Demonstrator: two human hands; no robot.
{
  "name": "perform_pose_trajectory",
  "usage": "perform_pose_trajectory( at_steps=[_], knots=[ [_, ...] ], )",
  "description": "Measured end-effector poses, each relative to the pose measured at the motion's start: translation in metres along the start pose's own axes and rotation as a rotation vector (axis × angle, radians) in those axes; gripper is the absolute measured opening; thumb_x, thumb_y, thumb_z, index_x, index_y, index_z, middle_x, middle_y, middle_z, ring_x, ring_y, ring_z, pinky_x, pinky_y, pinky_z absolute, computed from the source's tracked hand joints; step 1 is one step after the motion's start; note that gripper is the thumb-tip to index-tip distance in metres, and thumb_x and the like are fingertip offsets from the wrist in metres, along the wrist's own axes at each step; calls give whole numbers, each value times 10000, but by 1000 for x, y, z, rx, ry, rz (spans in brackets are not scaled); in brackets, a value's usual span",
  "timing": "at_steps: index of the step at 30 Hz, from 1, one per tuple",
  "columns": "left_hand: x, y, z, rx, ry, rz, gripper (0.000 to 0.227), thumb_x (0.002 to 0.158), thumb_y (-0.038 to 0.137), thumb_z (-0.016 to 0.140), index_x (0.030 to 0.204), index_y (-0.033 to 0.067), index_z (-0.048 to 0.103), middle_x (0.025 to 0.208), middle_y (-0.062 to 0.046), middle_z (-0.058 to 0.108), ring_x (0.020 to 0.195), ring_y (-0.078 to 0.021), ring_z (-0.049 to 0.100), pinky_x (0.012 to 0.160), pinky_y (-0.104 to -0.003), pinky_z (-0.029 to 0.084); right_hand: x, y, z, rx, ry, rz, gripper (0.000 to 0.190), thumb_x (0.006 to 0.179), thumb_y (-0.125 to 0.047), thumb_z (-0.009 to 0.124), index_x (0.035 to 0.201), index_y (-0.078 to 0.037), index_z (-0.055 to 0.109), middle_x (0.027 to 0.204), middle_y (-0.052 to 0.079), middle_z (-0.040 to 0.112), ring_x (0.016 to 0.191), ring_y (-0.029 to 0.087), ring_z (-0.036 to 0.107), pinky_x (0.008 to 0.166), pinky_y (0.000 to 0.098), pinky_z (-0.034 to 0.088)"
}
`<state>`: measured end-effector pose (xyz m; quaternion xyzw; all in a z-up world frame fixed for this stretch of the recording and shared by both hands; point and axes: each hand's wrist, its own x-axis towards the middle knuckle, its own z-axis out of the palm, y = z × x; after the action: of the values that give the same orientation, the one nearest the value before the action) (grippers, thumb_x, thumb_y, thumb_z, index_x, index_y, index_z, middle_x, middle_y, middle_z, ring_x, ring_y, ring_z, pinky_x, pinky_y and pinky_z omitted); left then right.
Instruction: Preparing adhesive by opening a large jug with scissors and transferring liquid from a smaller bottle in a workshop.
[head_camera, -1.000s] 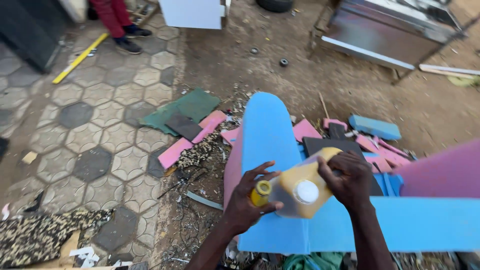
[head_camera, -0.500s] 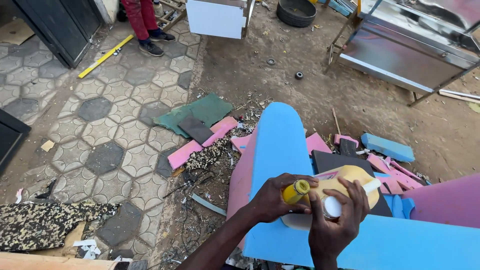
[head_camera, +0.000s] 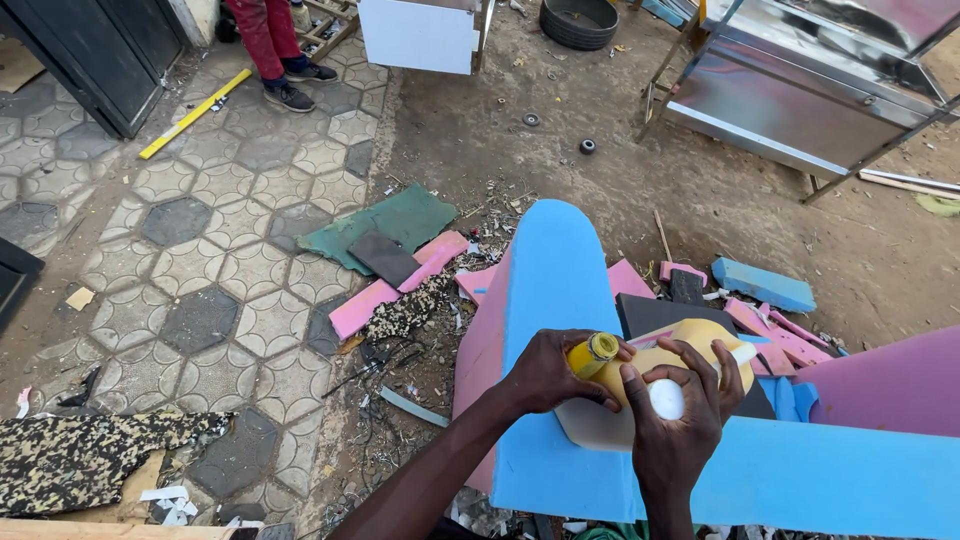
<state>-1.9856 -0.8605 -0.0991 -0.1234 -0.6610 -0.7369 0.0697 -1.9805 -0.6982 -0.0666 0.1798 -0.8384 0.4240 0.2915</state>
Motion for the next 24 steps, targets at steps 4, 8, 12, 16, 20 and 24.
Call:
perform_pose_trajectory(
  at_steps=[4,8,12,16,20,24],
  knots=[
    [-1,0,4,-1,15,-54,575,593,299,925,1128,161,767,1187,8,770,1158,-106,687,999,-270,569,2,-5,-20,-90,-19,-115,272,877,-187,826,1087,-60,708,1479,121,555,1532,380,359,1295,509,302],
    [3,-3,6,38,19,-13,564,609,319,910,1127,155,760,1208,-23,765,1197,-136,695,1052,-297,554,16,5,-55,-295,90,-204,304,945,-142,924,1172,-11,770,1236,241,575,1227,372,615,1062,464,526],
    [0,-24,12,207,52,35,612,607,443,887,1178,263,758,1203,12,776,1101,-129,716,850,-309,557,46,-24,-70,-1010,-682,368,513,1007,-706,395,953,-266,652,960,-56,788,878,279,764,713,431,545],
    [8,-42,19,386,99,-24,771,502,574,842,1197,254,750,1125,-26,795,980,-203,749,784,-351,556,48,-22,-64,-1296,-926,265,616,1085,-624,200,1027,-180,623,855,58,828,864,359,801,680,456,563],
    [10,-26,14,304,100,-148,815,456,516,864,1214,238,751,1174,-32,785,1033,-164,737,828,-315,571,18,49,-59,-1451,-818,-220,186,1091,-355,349,1162,-408,513,764,-112,607,518,257,622,475,347,213],
    [11,-13,5,310,26,-292,888,396,521,832,1234,235,752,1207,17,774,1037,-119,701,766,-307,544,19,55,-55,-1524,-817,-292,417,985,-431,492,1388,-533,464,719,-138,596,474,214,583,458,326,190]
  ],
)
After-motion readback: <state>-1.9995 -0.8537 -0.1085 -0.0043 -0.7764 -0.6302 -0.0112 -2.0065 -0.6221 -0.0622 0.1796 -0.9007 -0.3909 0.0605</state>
